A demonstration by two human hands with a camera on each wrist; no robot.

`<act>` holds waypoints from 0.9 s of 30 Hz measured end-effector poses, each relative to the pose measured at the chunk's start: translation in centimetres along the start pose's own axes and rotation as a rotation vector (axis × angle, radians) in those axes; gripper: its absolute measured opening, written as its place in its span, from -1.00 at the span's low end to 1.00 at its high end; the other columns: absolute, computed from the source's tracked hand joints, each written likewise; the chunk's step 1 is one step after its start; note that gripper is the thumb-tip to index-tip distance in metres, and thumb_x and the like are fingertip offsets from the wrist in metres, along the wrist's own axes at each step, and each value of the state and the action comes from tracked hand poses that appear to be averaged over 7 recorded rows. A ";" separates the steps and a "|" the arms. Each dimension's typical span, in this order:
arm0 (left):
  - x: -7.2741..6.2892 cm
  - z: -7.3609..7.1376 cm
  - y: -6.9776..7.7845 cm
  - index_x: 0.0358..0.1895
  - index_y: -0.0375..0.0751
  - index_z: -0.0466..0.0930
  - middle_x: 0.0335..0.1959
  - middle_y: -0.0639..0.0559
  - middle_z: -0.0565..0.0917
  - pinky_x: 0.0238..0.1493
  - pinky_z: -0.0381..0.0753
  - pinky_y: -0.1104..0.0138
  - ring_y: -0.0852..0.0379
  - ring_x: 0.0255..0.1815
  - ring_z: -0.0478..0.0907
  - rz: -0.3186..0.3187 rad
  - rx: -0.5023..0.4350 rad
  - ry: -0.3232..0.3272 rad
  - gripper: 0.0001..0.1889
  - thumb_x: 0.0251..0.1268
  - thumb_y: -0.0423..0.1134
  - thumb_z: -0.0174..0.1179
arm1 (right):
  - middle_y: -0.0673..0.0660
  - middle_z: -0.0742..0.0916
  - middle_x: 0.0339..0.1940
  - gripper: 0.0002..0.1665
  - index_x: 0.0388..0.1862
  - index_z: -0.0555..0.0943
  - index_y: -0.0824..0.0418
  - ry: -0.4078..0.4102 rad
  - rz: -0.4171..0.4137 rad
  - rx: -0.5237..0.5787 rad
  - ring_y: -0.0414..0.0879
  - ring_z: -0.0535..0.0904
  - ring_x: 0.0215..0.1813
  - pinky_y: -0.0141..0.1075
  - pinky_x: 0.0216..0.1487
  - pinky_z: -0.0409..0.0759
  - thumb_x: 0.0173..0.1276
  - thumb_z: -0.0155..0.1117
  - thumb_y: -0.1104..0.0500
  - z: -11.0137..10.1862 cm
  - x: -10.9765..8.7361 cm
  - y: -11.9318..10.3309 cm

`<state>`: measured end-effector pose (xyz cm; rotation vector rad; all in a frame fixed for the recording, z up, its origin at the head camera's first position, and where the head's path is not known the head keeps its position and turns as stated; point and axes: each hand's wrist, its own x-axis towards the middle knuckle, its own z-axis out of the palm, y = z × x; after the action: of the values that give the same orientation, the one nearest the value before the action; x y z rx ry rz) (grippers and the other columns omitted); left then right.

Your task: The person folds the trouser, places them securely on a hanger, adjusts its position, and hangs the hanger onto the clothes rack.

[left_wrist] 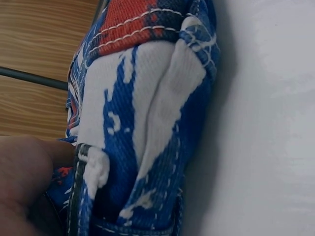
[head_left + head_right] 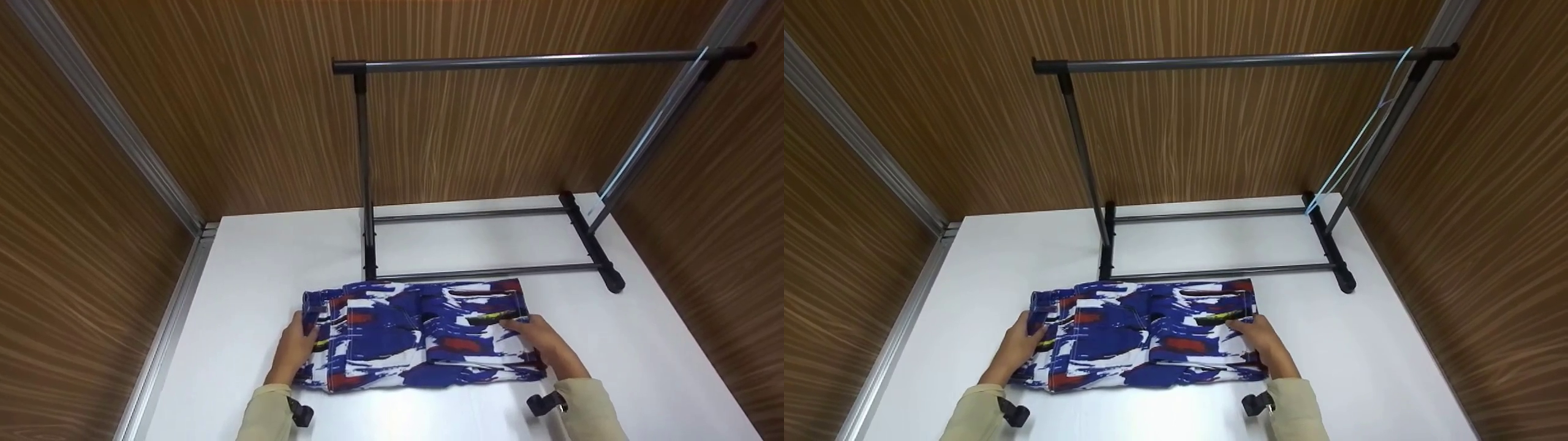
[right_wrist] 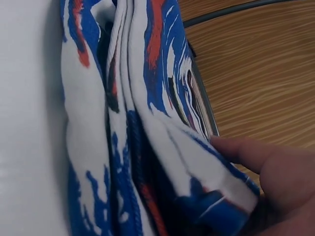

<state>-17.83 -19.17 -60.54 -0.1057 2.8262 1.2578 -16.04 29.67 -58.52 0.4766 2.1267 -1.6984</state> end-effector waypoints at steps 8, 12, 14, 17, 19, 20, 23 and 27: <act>-0.1 -0.5 0.2 0.18 -0.34 0.25 -0.02 -0.34 0.53 0.08 0.37 -0.07 -0.24 0.07 0.45 0.005 -0.044 -0.008 -0.61 0.36 -0.30 0.04 | 0.15 0.65 -0.45 -0.54 0.06 0.37 0.44 0.029 -0.128 0.063 -0.11 0.56 -0.51 -0.24 -0.49 0.57 0.36 0.15 0.12 -0.9 -0.3 -1.1; 0.0 -1.2 0.3 0.19 -0.30 0.24 -0.04 -0.29 0.54 0.07 0.37 -0.06 -0.19 0.04 0.46 -0.008 -0.062 -0.007 -0.63 0.38 -0.30 0.01 | 0.10 0.54 -0.55 -0.60 -0.01 0.42 0.45 0.064 -0.286 -0.029 -0.21 0.38 -0.63 -0.36 -0.64 0.41 0.35 0.16 0.15 -2.1 -0.6 -3.0; 0.1 -1.5 0.3 0.19 -0.28 0.25 -0.07 -0.26 0.55 0.04 0.38 -0.03 -0.15 0.00 0.48 -0.012 -0.080 -0.012 -0.63 0.38 -0.30 0.01 | 0.10 0.52 -0.56 -0.61 -0.06 0.45 0.45 0.087 -0.343 -0.068 -0.22 0.36 -0.64 -0.36 -0.65 0.39 0.34 0.19 0.14 -2.8 -1.0 -4.1; 0.1 -1.9 0.4 0.18 -0.26 0.26 -0.10 -0.21 0.56 0.03 0.40 -0.01 -0.09 -0.04 0.49 0.000 -0.117 -0.025 -0.65 0.38 -0.29 0.01 | 0.13 0.53 -0.56 -0.64 -0.12 0.47 0.47 0.109 -0.391 -0.086 -0.22 0.36 -0.66 -0.35 -0.68 0.40 0.33 0.20 0.17 -3.9 -2.3 -6.1; 0.0 -2.3 0.7 0.17 -0.26 0.28 -0.13 -0.19 0.57 0.02 0.40 0.00 -0.08 -0.07 0.49 0.008 -0.141 -0.028 -0.66 0.38 -0.29 0.02 | 0.15 0.54 -0.56 -0.66 -0.12 0.47 0.50 0.113 -0.405 -0.091 -0.22 0.37 -0.66 -0.35 -0.69 0.41 0.33 0.19 0.20 -4.8 -3.0 -7.3; 0.0 -2.5 0.8 0.15 -0.25 0.29 -0.13 -0.19 0.57 0.02 0.40 0.00 -0.08 -0.07 0.49 0.012 -0.152 -0.027 -0.67 0.37 -0.30 0.02 | 0.16 0.55 -0.57 -0.66 -0.13 0.47 0.51 0.117 -0.409 -0.093 -0.22 0.38 -0.67 -0.35 -0.69 0.41 0.33 0.19 0.20 -5.4 -3.2 -7.7; -0.1 -2.8 1.2 0.13 -0.25 0.31 -0.13 -0.18 0.58 0.04 0.40 0.00 -0.08 -0.06 0.49 0.021 -0.177 -0.026 -0.68 0.36 -0.31 0.04 | 0.17 0.63 -0.50 -0.62 -0.10 0.47 0.50 0.141 -0.405 -0.150 -0.18 0.50 -0.60 -0.31 -0.61 0.52 0.33 0.20 0.16 -7.7 -3.4 -8.3; -0.1 -3.0 1.2 0.12 -0.26 0.32 -0.13 -0.19 0.58 0.04 0.40 -0.01 -0.09 -0.06 0.50 0.023 -0.190 -0.021 -0.68 0.35 -0.32 0.04 | 0.13 0.69 -0.39 -0.47 -0.01 0.42 0.46 0.192 -0.359 -0.253 -0.13 0.63 -0.43 -0.23 -0.41 0.62 0.33 0.19 0.01 -11.3 -3.5 -8.2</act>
<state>-17.91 -20.63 -57.68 -0.0660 2.6921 1.5209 -17.80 38.87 -47.59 0.1986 2.6537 -1.5745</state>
